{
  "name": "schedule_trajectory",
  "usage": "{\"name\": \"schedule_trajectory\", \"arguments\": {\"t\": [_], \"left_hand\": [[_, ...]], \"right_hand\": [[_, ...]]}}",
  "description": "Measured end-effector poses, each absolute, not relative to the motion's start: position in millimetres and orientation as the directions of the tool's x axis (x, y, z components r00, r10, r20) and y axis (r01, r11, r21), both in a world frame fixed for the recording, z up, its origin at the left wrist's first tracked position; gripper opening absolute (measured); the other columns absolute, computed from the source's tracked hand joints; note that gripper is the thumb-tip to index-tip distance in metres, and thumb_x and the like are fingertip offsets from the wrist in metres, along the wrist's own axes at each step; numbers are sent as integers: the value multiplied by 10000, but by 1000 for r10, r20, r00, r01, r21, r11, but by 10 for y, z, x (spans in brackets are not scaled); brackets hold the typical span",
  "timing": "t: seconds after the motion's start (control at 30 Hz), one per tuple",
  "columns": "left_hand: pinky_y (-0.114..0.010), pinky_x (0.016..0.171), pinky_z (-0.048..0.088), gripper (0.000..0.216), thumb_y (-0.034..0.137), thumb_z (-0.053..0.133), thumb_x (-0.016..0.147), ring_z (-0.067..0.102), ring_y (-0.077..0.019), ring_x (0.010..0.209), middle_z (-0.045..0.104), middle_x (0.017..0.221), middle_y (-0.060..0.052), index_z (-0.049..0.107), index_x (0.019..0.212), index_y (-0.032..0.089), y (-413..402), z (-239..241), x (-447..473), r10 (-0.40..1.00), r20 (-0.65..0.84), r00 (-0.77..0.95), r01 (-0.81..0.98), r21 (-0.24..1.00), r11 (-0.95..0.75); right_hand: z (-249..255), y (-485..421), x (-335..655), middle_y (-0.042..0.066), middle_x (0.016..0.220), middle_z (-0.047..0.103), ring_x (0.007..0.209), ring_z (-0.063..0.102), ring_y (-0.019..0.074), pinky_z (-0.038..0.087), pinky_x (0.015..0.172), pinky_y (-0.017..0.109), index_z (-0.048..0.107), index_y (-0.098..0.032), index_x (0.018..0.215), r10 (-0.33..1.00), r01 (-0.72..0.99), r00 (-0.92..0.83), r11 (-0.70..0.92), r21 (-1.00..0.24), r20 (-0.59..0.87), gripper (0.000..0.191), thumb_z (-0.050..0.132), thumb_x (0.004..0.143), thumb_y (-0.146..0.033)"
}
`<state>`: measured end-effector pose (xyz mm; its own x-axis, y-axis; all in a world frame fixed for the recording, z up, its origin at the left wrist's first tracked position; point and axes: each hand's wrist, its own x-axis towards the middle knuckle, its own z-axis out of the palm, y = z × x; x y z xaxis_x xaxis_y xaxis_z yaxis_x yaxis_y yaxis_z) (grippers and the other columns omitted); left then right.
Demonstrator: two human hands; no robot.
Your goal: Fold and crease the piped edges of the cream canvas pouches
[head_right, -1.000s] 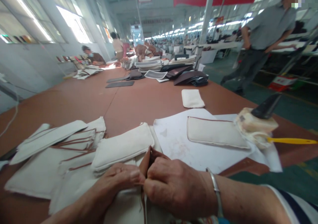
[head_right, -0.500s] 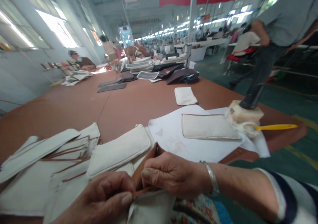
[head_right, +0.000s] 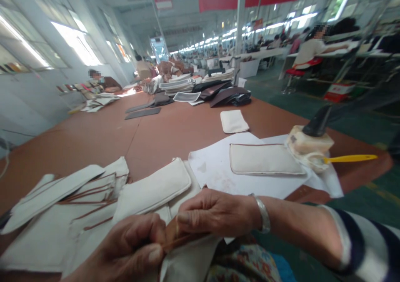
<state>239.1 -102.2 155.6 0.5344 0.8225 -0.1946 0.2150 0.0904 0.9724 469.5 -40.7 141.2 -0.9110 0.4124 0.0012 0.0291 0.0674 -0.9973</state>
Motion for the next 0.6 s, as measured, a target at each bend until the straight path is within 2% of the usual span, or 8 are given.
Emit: {"name": "schedule_trajectory", "arguments": {"t": [0.07,0.13,0.23,0.3,0.37,0.43,0.5,0.6], "left_hand": [[-181,490,281,341,421,644,884,375,-78,565,455,638,27,543,705,150,-1011,1569,2381,823,-165,544,217,975,52],[-178,498,290,331,408,653,882,377,-79,579,461,652,25,546,705,149,-1002,1588,2373,834,-148,531,217,976,35],[-189,497,280,369,472,707,826,358,-86,580,451,655,29,546,727,155,-984,1611,2324,796,-242,555,223,965,138],[-207,505,268,443,572,670,821,352,-96,581,433,644,29,548,737,155,-955,1624,2244,765,-304,568,251,949,191],[-221,530,267,511,637,566,864,354,-109,608,419,652,20,557,726,145,-899,1648,2126,757,-329,565,312,934,172],[-224,559,279,514,623,532,890,357,-119,641,415,672,17,598,745,134,-824,1690,1986,724,-370,582,408,903,134],[-218,590,309,446,571,599,871,379,-127,668,440,698,17,650,791,135,-750,1756,1864,675,-415,611,509,858,66],[-212,659,362,378,499,611,885,450,-147,734,519,768,-4,675,780,142,-699,1877,1841,711,-365,601,607,788,-109]], "right_hand": [[1537,-401,4697,3,740,477,664,421,110,397,590,207,545,-144,819,391,60,-920,172,-983,13,442,375,1009,-505],[1630,-419,4656,-4,732,475,675,434,111,416,630,211,532,-155,803,378,60,-924,310,-949,65,360,389,1015,-409],[1663,-442,4577,-1,757,510,723,476,115,437,723,222,518,-160,756,364,-3,-912,454,-891,188,267,464,976,-301],[1633,-430,4560,-3,746,514,691,476,105,426,668,201,531,-154,751,345,-53,-912,437,-898,221,247,497,960,-282],[1591,-388,4587,-15,702,491,624,446,89,383,571,178,555,-140,762,332,-63,-922,376,-925,198,241,525,955,-281],[1561,-313,4651,-19,681,478,609,437,84,364,551,176,581,-122,777,348,-52,-920,345,-937,179,253,544,956,-296],[1563,-203,4734,-17,679,481,619,446,87,371,571,182,606,-107,791,357,-33,-919,349,-937,166,277,552,957,-322],[1663,-3,4814,-8,681,514,621,464,94,380,584,191,649,-90,797,324,77,-943,422,-903,71,340,538,963,-365]]}}
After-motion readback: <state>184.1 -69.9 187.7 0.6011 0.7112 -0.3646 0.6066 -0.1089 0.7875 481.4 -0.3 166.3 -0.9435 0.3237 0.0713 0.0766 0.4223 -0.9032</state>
